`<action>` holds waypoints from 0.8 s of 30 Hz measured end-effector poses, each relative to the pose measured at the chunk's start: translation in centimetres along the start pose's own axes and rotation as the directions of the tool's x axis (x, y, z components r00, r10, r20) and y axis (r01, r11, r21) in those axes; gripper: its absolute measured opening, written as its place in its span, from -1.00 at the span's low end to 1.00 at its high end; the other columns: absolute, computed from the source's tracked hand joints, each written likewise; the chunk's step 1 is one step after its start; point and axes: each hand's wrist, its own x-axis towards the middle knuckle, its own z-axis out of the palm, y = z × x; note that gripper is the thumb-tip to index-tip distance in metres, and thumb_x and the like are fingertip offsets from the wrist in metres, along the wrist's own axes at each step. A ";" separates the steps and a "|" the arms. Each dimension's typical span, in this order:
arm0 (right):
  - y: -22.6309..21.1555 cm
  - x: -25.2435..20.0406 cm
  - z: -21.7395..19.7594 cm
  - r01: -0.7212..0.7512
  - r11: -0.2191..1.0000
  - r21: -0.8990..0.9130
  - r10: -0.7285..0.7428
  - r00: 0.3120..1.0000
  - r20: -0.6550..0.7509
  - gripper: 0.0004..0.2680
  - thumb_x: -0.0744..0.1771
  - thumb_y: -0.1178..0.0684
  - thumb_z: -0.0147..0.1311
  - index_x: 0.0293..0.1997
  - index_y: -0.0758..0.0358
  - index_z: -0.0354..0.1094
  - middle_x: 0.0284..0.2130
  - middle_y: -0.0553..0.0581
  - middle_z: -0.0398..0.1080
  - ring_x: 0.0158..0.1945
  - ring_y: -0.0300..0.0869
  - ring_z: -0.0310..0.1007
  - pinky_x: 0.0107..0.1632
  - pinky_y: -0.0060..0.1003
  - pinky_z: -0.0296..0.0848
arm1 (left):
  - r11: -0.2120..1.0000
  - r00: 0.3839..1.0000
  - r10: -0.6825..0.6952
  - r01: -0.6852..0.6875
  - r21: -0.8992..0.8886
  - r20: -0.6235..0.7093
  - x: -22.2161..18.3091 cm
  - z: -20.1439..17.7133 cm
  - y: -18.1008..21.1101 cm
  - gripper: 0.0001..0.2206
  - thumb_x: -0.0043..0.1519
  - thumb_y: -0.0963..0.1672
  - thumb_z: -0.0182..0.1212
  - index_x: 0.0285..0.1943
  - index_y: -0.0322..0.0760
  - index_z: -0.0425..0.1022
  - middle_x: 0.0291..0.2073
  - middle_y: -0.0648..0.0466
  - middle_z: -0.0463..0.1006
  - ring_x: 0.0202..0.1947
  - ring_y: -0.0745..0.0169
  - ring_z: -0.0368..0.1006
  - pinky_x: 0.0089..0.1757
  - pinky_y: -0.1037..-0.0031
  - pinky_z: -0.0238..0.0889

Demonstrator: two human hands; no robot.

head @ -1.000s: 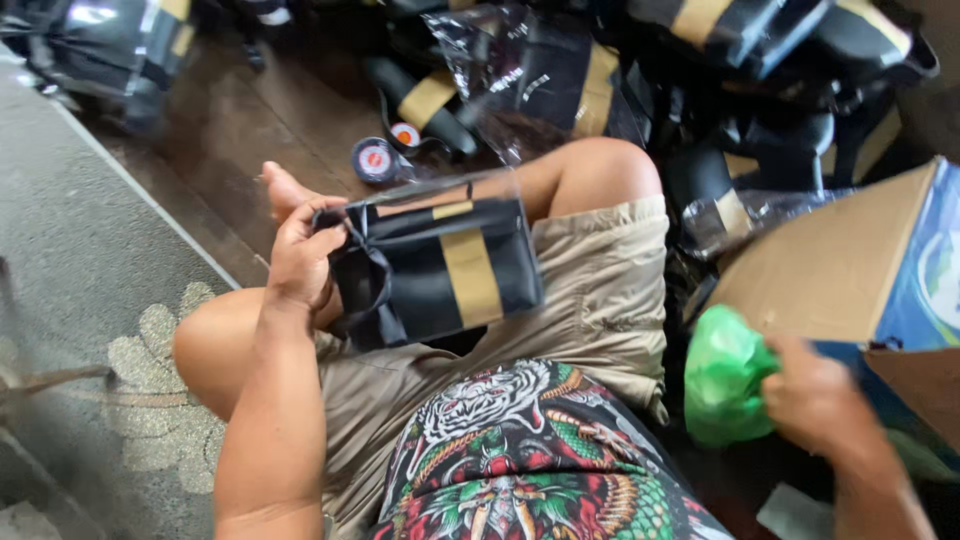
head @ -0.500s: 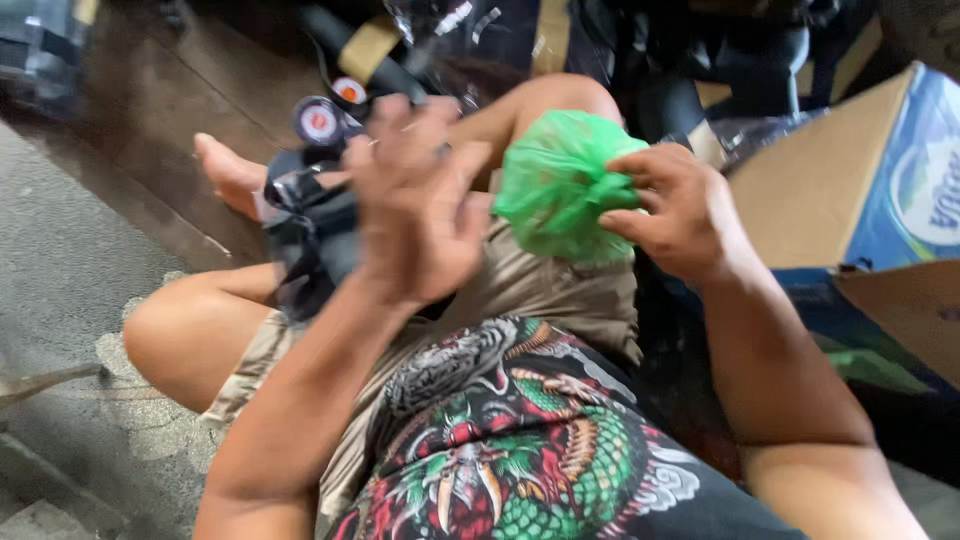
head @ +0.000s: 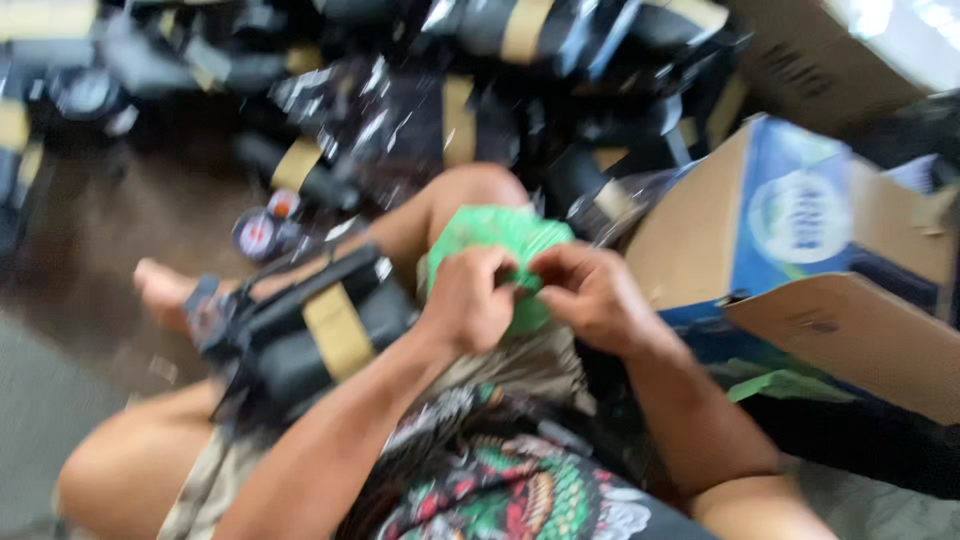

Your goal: The person ties a black ribbon into a bow around a small packaged item inside a transparent box, then takes a green plastic bag from a nearby cardboard box and removes several small items from it.

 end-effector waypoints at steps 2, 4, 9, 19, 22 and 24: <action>0.2 0.3 -0.3 0.006 0.999 -0.042 -0.007 1.000 -0.027 -0.80 0.21 0.24 0.21 -0.12 0.28 0.57 -0.39 0.12 0.48 -0.29 -0.21 0.44 -0.21 -0.26 0.50 | 1.000 1.000 0.018 -0.018 0.007 0.004 0.2 0.3 0.1 -0.88 0.06 -0.09 0.28 -0.25 -0.05 0.56 -0.39 0.02 0.60 -0.20 -0.13 0.57 -0.10 0.08 0.39; 0.4 0.3 -0.3 -0.003 0.996 -0.089 -0.002 0.998 -0.065 -0.81 0.20 0.21 0.26 -0.14 0.25 0.58 -0.43 0.13 0.49 -0.31 -0.22 0.45 -0.25 -0.26 0.48 | 0.999 0.999 0.044 -0.044 0.004 0.018 0.4 0.5 0.4 -0.90 0.06 -0.10 0.24 -0.27 -0.05 0.53 -0.39 0.01 0.58 -0.21 -0.13 0.57 -0.10 0.09 0.39; 1.1 0.0 1.2 0.022 0.999 0.044 -0.018 0.996 -0.084 -0.83 0.25 0.27 0.12 -0.13 0.24 0.52 -0.51 0.09 0.51 -0.50 -0.27 0.48 -0.38 -0.38 0.47 | 0.989 0.989 0.139 -0.136 0.055 -0.053 0.5 1.1 -0.7 -0.84 0.07 -0.12 0.10 -0.18 -0.03 0.43 -0.30 0.11 0.46 -0.12 -0.01 0.54 -0.09 0.23 0.39; 0.3 -1.1 1.8 -0.088 0.983 -0.162 0.067 0.989 -0.135 -0.92 0.25 0.00 0.28 -0.30 0.04 0.48 -0.62 -0.04 0.42 -0.52 -0.25 0.36 -0.41 -0.28 0.34 | 0.848 0.823 0.516 -0.453 0.274 -0.237 -0.6 1.0 -0.3 -0.83 0.20 -0.19 0.05 -0.15 -0.18 0.57 -0.29 -0.05 0.51 -0.18 -0.14 0.54 -0.11 0.29 0.44; 0.4 -1.4 1.9 -0.029 0.993 -0.117 0.015 0.992 -0.122 -0.92 0.29 0.13 0.12 -0.22 0.11 0.53 -0.58 0.05 0.43 -0.49 -0.18 0.37 -0.38 -0.30 0.36 | 0.899 0.844 0.408 -0.305 0.314 -0.349 0.2 0.3 -0.4 -0.80 0.13 -0.17 0.15 -0.08 -0.16 0.55 -0.25 0.03 0.49 -0.18 -0.05 0.56 -0.14 0.23 0.46; -0.6 -1.5 1.6 0.076 0.967 -0.244 -0.120 0.978 -0.171 -0.96 0.25 0.13 0.18 -0.33 0.07 0.52 -0.53 0.08 0.42 -0.40 0.07 0.48 -0.35 -0.16 0.45 | 0.947 0.928 0.321 -0.306 0.101 -0.188 0.4 0.1 -0.9 -0.81 0.14 -0.23 0.06 -0.14 -0.17 0.52 -0.27 0.08 0.49 -0.14 -0.05 0.55 -0.10 0.30 0.43</action>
